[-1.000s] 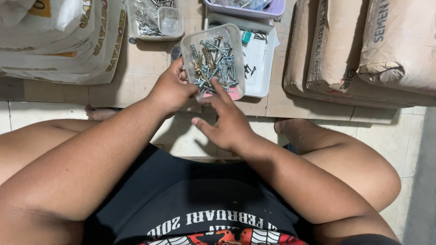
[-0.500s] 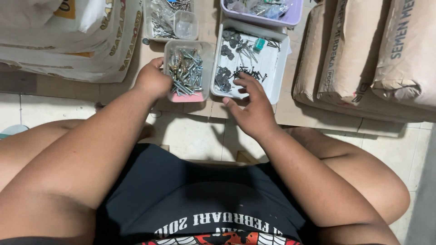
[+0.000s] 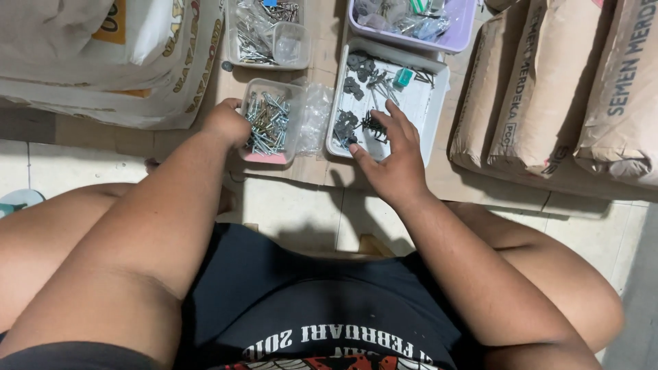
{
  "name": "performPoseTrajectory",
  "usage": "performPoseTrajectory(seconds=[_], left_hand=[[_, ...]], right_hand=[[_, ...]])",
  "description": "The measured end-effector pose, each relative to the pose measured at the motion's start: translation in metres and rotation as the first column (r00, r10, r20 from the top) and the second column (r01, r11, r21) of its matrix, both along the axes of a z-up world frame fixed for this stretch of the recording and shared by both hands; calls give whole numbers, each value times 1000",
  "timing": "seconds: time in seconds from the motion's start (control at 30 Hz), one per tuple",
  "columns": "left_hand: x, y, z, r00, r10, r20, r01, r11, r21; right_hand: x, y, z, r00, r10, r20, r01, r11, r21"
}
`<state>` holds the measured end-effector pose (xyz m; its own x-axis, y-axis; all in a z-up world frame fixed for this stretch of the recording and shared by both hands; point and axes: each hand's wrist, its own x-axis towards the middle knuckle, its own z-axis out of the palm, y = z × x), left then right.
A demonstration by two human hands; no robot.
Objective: Sorting and arranging various small hardware components like screws and clips into different containers.
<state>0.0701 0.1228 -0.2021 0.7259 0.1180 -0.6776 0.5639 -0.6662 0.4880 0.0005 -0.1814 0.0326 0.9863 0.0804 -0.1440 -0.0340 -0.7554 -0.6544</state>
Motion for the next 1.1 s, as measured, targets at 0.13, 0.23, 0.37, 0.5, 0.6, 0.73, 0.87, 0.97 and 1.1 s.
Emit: performPoseTrajectory(seconds=[0.13,0.23,0.37,0.5,0.6,0.73,0.87,0.97,1.1], left_hand=[[7,-1,-21,999,-35,-39,36,999,29],[9,-6,-5,996,-51,-79,52,998,18],[12,-15,40,985,-115,-129,121,992,38],[18,-12,29,976,-150,-155,163,984,75],[21,-12,61,979,-117,-167,132,988,82],[27,1,41,978,-114,-176,133,986,98],[27,3,44,985,-42,-170,55,996,72],[28,6,47,980,-4,-200,17,998,61],[31,9,58,975,45,-217,-44,999,10]], right_hand=[[13,-2,-15,999,28,38,-26,998,-54],[23,-3,-28,994,90,66,-82,990,-113],[45,11,-42,971,210,111,-179,955,-236],[69,35,-55,938,325,121,-267,900,-345],[87,51,-65,919,387,79,-320,846,-426],[104,63,-74,901,434,-9,-380,777,-501],[117,70,-86,883,449,-138,-442,695,-567],[125,75,-89,872,432,-227,-478,661,-578],[131,83,-85,850,431,-303,-524,634,-568]])
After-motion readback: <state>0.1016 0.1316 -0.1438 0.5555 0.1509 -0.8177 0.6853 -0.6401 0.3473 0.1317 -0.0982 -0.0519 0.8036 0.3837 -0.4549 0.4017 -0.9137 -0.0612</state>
